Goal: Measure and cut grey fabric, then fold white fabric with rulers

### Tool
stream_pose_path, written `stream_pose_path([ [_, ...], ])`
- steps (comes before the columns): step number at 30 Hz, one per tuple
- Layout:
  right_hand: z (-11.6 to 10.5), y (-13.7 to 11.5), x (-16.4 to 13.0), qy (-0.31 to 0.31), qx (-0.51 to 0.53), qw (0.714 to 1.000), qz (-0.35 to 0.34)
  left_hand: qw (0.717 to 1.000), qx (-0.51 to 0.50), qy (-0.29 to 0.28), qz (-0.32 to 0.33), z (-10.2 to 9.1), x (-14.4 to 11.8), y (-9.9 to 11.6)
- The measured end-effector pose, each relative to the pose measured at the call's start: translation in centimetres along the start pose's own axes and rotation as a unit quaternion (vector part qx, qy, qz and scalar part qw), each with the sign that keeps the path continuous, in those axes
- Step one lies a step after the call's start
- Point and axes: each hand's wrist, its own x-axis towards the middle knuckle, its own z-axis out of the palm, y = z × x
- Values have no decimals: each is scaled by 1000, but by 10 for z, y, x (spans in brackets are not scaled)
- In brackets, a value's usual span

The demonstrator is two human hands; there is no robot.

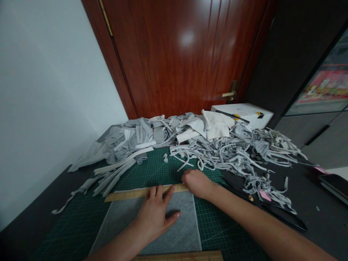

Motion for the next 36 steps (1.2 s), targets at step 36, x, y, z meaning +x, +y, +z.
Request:
stream_pose_path([
  [36, -5, 15, -15, -41, -87, 995, -18, 1000, 3, -18, 9, -4, -1, 1],
])
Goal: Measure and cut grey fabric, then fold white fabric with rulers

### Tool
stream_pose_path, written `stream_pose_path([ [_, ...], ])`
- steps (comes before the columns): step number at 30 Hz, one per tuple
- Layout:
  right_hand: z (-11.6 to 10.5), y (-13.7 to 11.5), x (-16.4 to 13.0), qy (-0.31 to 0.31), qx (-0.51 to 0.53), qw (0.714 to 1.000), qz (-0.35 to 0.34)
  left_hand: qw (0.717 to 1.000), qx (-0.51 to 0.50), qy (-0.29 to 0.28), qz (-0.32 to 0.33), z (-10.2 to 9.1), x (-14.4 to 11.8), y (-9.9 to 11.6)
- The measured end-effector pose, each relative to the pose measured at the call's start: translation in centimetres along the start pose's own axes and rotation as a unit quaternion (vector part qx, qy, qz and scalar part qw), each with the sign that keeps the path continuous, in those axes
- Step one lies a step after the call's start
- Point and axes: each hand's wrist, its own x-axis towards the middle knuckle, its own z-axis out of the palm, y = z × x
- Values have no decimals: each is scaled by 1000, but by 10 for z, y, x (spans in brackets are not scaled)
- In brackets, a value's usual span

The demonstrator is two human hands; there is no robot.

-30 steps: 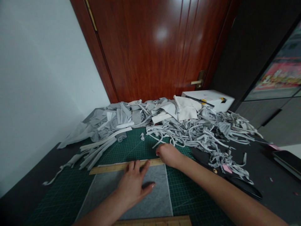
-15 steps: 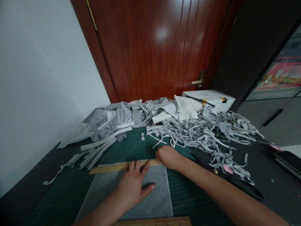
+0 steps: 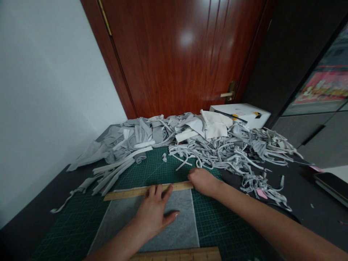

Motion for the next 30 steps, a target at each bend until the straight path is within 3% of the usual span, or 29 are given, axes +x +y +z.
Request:
stream_pose_path([
  [3, -8, 4, -12, 12, 2, 1000, 12, 1000, 3, 7, 2, 0, 0, 0],
  [6, -19, 6, -34, 117, 64, 989, 69, 1000, 9, 15, 2, 2, 1, -1],
  [9, -16, 7, -67, 199, 141, 954, 175, 1000, 16, 18, 4, 3, 1, -1],
  [12, 8, 5, -108, 195, 205, 920, 270, 1000, 20, 20, 9, 1, 1, -1],
  [18, 61, 3, -174, 212, 297, 848, 384, 999, 35, 33, 24, -3, -2, 1],
  [22, 71, 6, -182, 232, 308, 832, 400, 996, 34, 54, 64, 2, -2, -2],
  [26, 81, 9, -180, 259, 300, 833, 386, 995, 30, 63, 77, 9, 0, -6],
  [30, 81, -15, -177, 330, 210, 829, 399, 994, 26, 77, 78, 11, -1, -6],
])
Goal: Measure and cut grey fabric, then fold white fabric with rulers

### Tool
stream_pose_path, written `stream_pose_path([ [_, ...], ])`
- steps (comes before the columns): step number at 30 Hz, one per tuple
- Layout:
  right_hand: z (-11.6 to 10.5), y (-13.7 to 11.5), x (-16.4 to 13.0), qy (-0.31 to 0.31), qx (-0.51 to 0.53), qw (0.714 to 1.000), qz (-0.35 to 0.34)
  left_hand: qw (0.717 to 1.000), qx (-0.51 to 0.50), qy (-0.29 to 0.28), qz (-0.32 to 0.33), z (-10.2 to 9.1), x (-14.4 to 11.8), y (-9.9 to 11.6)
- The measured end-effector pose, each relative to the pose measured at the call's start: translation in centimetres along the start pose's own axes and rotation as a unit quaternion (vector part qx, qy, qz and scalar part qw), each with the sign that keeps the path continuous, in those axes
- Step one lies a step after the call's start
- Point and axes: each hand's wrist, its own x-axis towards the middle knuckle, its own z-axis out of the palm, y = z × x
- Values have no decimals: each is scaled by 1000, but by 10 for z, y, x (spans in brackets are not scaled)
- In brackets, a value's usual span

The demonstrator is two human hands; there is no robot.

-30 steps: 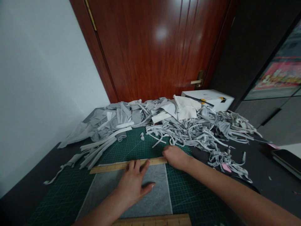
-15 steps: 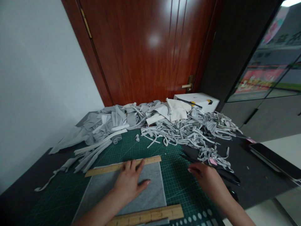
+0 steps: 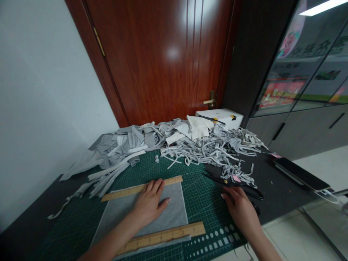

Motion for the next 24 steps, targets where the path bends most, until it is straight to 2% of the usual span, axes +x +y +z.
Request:
stream_pose_path([
  [2, 0, -24, -17, 14, -7, 998, -56, 1000, 3, 2, -2, 0, -1, 1],
  [4, 1, -52, -35, -52, 12, 987, -153, 1000, 5, 1, -6, 1, -2, 0],
  [6, 4, -74, -53, -142, 26, 961, -235, 1000, 7, 2, -7, 3, -2, -1],
  [8, 12, -83, -68, -205, 32, 929, -307, 1000, 7, 4, -2, 6, -1, -3],
  [9, 17, -82, -74, -216, 27, 920, -326, 1000, 7, 4, 1, 8, -1, -4],
  [11, 30, -72, -85, -211, 7, 920, -330, 1000, 8, 4, 7, 11, 0, -6],
  [14, 44, -55, -97, -185, -24, 939, -289, 1000, 10, 1, 7, 16, 1, -9],
  [17, 46, -49, -103, -156, -39, 955, -249, 1000, 12, -6, 3, 20, 2, -10],
  [21, 34, -62, -95, -135, -2, 966, -220, 1000, 16, -11, 1, 21, 3, -11],
  [24, 26, -81, -80, -160, 5, 971, -179, 1000, 22, -9, 4, 20, 3, -10],
])
